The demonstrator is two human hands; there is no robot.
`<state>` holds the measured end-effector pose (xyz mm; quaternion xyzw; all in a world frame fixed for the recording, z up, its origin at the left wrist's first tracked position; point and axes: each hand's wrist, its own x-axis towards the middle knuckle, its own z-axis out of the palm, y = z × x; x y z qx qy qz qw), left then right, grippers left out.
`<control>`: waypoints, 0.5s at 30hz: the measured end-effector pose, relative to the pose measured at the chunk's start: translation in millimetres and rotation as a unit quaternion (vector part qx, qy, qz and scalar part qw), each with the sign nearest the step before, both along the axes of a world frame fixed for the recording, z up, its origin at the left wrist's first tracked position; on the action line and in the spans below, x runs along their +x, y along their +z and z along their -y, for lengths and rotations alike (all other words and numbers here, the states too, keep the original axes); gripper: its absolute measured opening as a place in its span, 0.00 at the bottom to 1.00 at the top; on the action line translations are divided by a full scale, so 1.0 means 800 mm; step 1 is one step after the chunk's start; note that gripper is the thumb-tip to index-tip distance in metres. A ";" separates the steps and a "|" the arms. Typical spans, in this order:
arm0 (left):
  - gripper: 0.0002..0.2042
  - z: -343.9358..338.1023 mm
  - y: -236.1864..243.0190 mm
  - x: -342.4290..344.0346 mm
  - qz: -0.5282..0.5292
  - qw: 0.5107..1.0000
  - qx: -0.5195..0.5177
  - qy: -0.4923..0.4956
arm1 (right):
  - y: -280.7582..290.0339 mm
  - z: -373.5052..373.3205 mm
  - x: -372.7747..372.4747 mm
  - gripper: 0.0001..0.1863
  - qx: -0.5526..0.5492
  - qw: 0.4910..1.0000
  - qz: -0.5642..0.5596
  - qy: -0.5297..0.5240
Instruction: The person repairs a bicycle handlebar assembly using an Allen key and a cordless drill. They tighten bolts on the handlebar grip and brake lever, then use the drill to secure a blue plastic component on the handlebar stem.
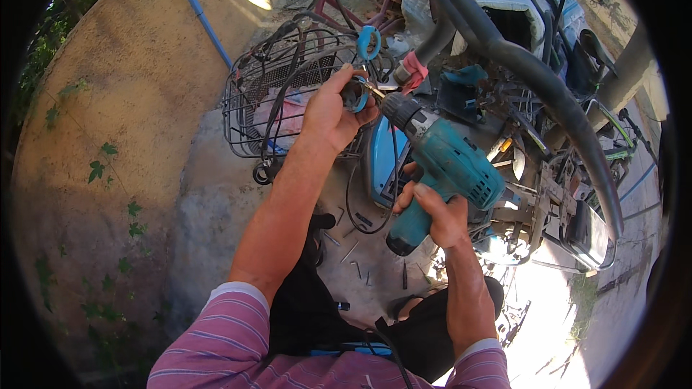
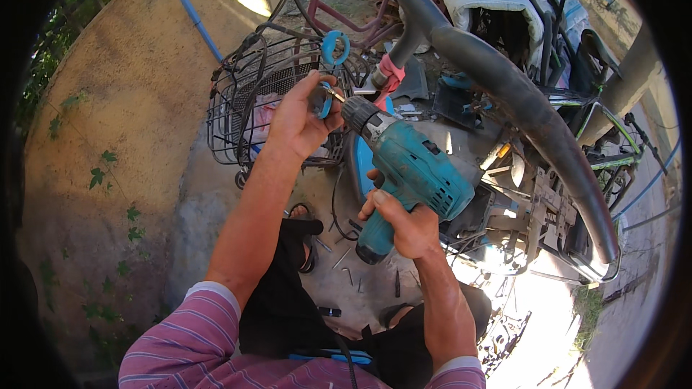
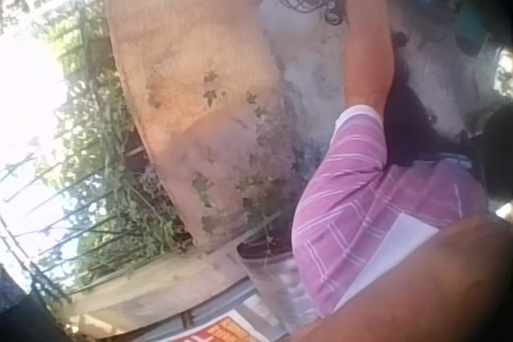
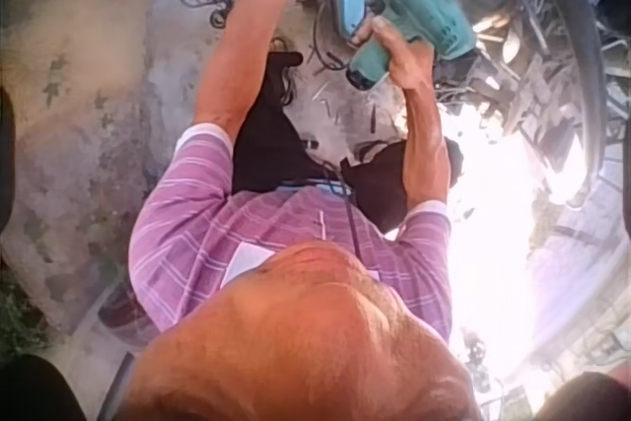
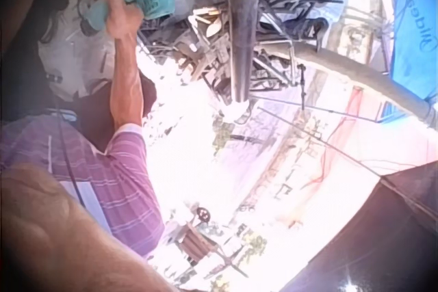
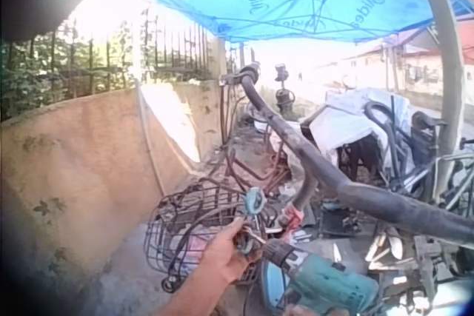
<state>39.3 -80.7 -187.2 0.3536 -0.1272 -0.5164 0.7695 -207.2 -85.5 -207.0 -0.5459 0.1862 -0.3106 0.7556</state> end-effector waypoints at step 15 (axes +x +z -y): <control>0.12 0.041 0.005 -0.016 0.203 0.965 -0.020 0.167 | 0.012 0.004 -0.005 0.21 -0.001 1.000 0.019 -0.018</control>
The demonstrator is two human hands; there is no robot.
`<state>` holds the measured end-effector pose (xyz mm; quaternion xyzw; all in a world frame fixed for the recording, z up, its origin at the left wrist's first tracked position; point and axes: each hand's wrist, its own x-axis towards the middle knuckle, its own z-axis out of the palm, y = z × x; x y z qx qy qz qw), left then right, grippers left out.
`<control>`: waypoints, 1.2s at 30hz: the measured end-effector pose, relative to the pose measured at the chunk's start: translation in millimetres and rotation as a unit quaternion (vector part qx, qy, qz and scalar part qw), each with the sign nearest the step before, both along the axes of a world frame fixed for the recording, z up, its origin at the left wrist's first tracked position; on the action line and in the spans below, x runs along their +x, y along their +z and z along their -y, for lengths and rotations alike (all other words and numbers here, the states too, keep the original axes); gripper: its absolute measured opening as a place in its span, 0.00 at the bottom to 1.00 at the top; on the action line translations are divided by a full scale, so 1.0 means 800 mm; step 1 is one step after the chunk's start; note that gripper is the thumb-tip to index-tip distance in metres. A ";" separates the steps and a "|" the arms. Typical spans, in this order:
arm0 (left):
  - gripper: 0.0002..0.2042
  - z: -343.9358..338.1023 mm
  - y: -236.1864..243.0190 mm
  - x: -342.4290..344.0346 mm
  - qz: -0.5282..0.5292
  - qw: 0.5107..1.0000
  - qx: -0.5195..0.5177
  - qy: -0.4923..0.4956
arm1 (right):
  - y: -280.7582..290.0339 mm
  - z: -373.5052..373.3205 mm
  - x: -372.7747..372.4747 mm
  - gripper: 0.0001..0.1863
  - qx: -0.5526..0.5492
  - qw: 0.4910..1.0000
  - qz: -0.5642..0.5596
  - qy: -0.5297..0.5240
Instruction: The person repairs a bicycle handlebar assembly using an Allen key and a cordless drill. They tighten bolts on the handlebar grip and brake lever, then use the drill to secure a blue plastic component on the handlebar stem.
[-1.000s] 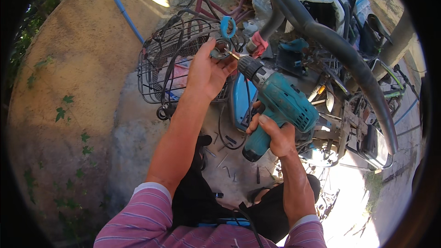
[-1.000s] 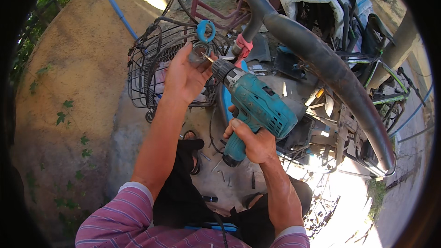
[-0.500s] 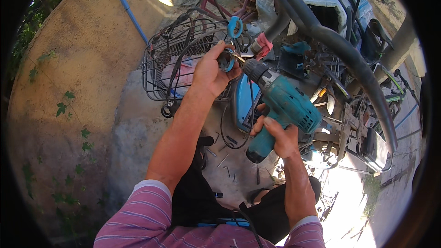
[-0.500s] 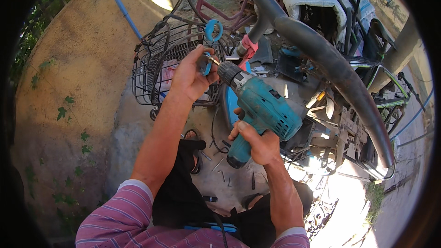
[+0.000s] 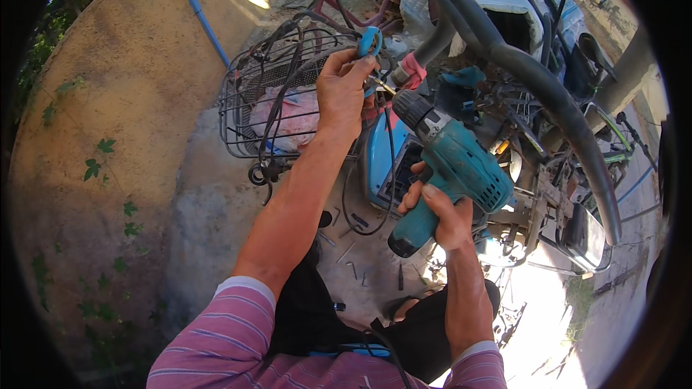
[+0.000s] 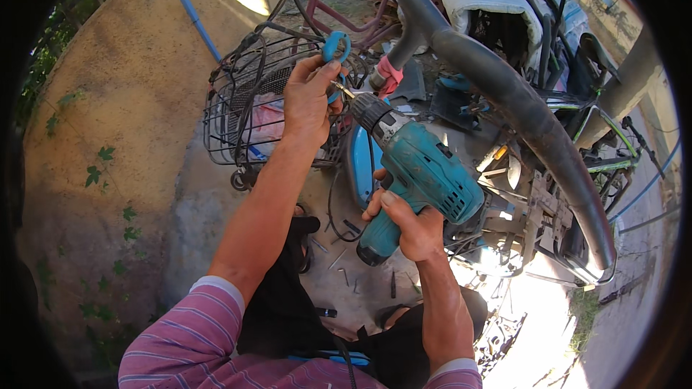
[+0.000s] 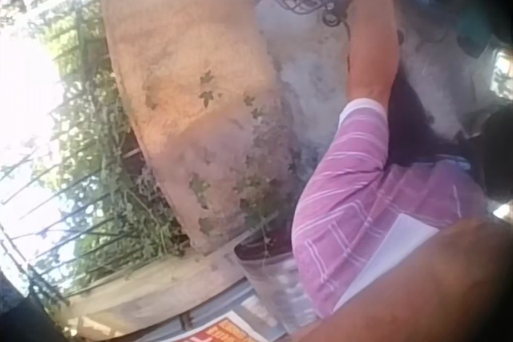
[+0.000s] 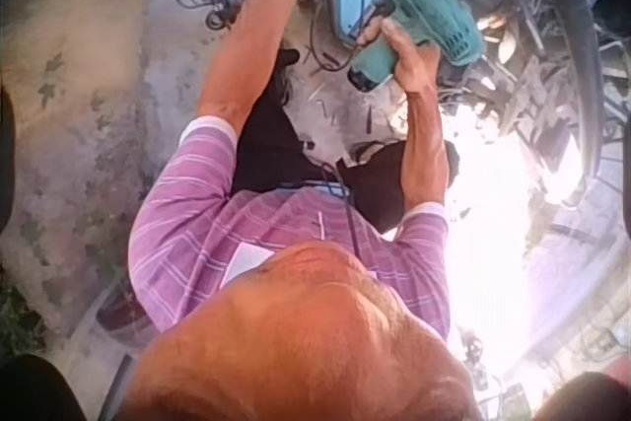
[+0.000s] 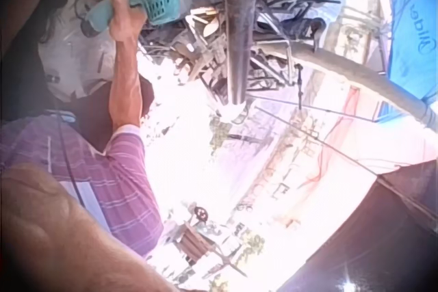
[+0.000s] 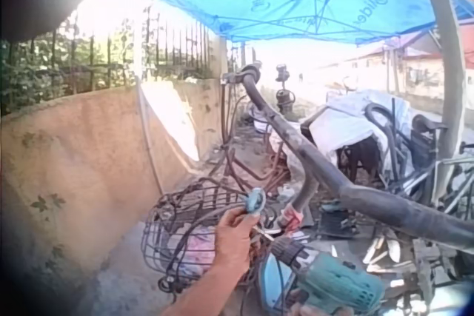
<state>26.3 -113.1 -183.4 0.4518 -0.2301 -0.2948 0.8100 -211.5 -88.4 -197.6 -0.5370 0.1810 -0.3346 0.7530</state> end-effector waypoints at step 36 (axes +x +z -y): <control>0.13 -0.066 -0.005 0.010 -0.074 0.941 -0.093 -0.317 | 0.009 0.006 -0.033 0.24 0.024 0.998 0.051 0.035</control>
